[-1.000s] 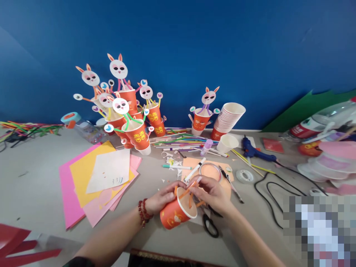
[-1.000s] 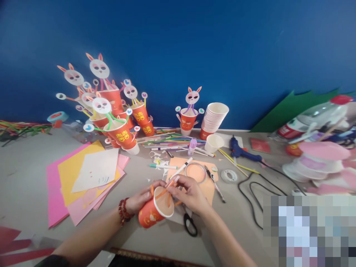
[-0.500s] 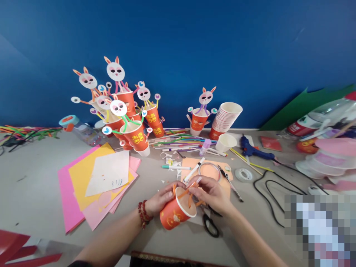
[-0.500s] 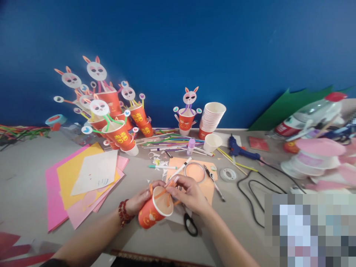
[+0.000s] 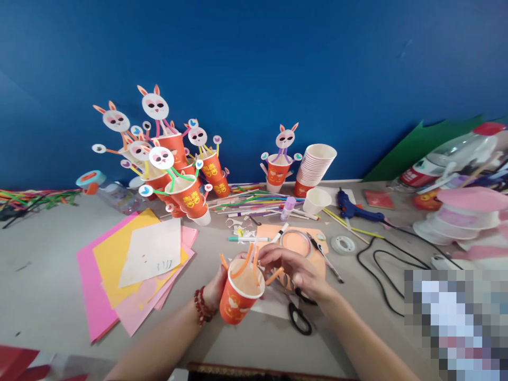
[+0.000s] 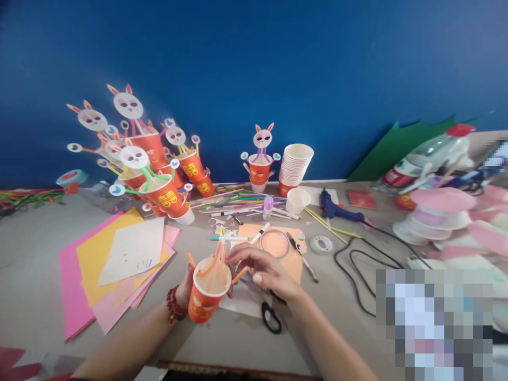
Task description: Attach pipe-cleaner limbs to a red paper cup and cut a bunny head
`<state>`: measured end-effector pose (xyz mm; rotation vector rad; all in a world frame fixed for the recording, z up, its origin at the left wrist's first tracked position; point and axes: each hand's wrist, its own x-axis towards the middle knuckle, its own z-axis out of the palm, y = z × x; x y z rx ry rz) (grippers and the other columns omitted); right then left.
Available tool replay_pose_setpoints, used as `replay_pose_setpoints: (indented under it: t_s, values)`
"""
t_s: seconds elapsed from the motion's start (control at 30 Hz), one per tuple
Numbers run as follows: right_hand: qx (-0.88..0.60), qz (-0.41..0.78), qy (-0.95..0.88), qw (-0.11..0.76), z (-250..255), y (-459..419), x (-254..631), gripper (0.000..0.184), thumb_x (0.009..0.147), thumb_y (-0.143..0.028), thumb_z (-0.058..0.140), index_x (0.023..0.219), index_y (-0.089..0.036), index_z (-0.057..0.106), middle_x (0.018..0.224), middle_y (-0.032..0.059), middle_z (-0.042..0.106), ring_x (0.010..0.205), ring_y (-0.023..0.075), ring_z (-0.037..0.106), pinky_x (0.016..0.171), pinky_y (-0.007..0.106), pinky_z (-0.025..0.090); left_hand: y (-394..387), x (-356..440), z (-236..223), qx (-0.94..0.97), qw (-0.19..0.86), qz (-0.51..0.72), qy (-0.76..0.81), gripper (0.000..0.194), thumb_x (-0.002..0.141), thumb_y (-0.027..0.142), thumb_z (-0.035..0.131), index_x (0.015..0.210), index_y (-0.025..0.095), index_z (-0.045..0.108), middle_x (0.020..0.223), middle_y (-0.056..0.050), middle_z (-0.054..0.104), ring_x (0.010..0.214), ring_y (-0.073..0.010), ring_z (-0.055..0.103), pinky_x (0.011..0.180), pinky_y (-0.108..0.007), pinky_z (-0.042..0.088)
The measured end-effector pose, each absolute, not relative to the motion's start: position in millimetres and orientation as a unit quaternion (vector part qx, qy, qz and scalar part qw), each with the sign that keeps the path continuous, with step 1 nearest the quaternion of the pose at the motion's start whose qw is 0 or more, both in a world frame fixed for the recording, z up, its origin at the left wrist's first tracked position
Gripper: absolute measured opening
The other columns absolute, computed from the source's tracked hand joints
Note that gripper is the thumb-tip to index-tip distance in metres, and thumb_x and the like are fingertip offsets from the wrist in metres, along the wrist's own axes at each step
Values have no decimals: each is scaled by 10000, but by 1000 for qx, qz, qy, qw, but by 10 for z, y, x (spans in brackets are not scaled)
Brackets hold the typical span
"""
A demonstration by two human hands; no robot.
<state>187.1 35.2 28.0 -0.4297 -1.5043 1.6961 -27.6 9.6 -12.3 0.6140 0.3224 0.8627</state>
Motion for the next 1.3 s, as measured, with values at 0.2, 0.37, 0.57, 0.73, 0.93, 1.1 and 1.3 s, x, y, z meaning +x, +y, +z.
replay_pose_setpoints:
  t_s: [0.2,0.37,0.57,0.73,0.93,1.1,1.3]
  values:
    - [-170,652,-632,381,278,359,1822,609,710,-533,786,1222,-240,635,1298,136,506,1140,303,539,852,392,521,87,-278,-88,271,857,418,132,706,754,702,610,1186,145,618,963,-117,692,805,-258,675,754,-411,532]
    - [-204,600,-675,378,227,331,1790,667,726,-507,791,1306,-262,573,1389,140,466,1308,324,415,942,418,482,103,-265,-69,296,850,416,133,732,678,697,691,1172,163,607,974,-120,691,845,-266,674,754,-378,516]
    - [-214,582,-687,378,177,279,1748,666,749,-436,798,1343,-286,535,1424,131,440,1365,317,351,985,421,456,107,-262,-46,335,834,419,129,707,682,688,696,1162,178,598,995,-125,694,941,-296,660,785,-389,498]
    - [-237,562,-669,425,168,286,1747,383,770,-357,791,1110,-261,644,1239,114,523,1221,280,479,925,375,484,108,-276,-36,307,839,425,145,700,684,690,693,1144,167,621,1009,-120,689,913,-274,652,816,-396,481]
    - [-235,545,-683,426,221,293,1770,196,800,-313,765,973,-248,702,1141,95,547,1137,262,522,994,419,431,104,-251,-2,254,861,421,129,687,750,672,641,1203,156,618,1215,-156,637,1004,-313,632,762,-385,494]
    - [-236,550,-681,422,265,274,1750,124,801,-251,766,917,-240,721,1111,87,537,1116,249,529,970,394,442,98,-243,22,241,873,405,123,701,781,657,618,1247,133,597,1229,-165,637,1018,-308,638,780,-371,492]
    - [-230,552,-682,420,239,272,1760,74,810,-248,757,879,-235,732,1077,81,530,1090,248,540,956,390,456,101,-233,18,251,870,403,129,675,779,670,611,1194,138,623,1160,-149,659,931,-283,658,774,-382,499]
